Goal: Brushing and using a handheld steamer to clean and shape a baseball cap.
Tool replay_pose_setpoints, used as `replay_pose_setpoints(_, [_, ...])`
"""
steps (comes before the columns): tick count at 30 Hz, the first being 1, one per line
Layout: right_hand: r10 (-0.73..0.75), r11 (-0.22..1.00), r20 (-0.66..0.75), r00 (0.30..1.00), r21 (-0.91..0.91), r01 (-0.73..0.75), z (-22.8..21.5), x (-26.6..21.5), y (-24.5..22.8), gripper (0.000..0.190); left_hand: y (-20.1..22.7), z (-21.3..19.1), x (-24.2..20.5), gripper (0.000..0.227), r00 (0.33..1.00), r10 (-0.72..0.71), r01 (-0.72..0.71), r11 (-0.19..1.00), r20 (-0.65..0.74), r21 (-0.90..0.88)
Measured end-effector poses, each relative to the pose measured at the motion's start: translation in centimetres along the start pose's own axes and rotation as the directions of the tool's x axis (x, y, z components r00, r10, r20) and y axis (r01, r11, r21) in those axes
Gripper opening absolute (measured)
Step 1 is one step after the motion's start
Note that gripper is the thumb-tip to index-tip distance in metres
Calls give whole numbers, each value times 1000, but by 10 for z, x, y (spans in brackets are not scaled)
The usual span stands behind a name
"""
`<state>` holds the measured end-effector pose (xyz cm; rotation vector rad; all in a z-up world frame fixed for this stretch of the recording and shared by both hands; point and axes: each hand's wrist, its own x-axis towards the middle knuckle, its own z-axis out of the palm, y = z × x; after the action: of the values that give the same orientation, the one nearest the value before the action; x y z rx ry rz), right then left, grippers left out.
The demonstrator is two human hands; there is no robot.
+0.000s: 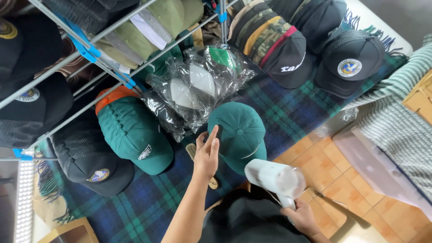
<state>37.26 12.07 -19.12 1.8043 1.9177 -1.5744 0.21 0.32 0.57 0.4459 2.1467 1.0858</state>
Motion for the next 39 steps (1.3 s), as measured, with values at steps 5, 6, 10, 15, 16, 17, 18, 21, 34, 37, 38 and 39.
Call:
replay_pose_setpoints(5, [-458, 883, 119, 881, -56, 466, -4, -17, -60, 35, -20, 0, 3, 67, 999, 35, -39, 991, -31, -130])
replay_pose_setpoints(6, [-489, 863, 193, 851, -33, 503, -9, -29, -85, 40, -27, 1, 4, 67, 998, 42, -51, 977, -44, -209])
replay_pose_setpoints(10, [-655, 724, 200, 729, -110, 681, -45, -74, -147, 37, -94, 37, 14, 77, 990, -144, 134, 937, -8, -323])
replay_pose_setpoints(15, [-549, 836, 152, 822, 101, 540, -72, -90, -190, 75, -125, 80, -8, 63, 951, -256, 308, 789, 173, -531])
replay_pose_setpoints(16, [-552, 834, 167, 817, 78, 547, -79, -92, -199, 75, -117, 79, -12, 63, 951, -258, 309, 772, 170, -555])
replay_pose_setpoints(17, [-543, 832, 141, 828, -42, 553, -84, -96, -206, 50, -111, 75, -18, 56, 943, -250, 329, 792, 218, -515])
replay_pose_setpoints(18, [-538, 819, 112, 835, -162, 550, -89, -99, -213, 31, -105, 72, -24, 50, 933, -243, 346, 810, 266, -473])
replay_pose_setpoints(21, [-663, 717, 54, 747, -242, 654, -86, -109, -235, 17, -116, 83, -18, 26, 951, -231, 308, 778, 206, -548])
replay_pose_setpoints(34, [-519, 847, -86, 851, 80, 525, -63, -91, -319, 69, -121, 81, -22, 27, 934, -262, 355, 764, 244, -539])
replay_pose_setpoints(37, [-504, 846, -24, 863, -215, 488, -68, -83, -349, 78, -126, 84, -23, 21, 936, -250, 351, 731, 249, -584])
replay_pose_setpoints(38, [-476, 856, -29, 879, -246, 455, -64, -83, -366, 76, -128, 86, -20, 20, 946, -238, 323, 728, 220, -604])
replay_pose_setpoints(39, [-450, 863, -39, 892, -276, 423, -62, -83, -383, 74, -127, 89, -15, 19, 957, -221, 291, 727, 190, -622])
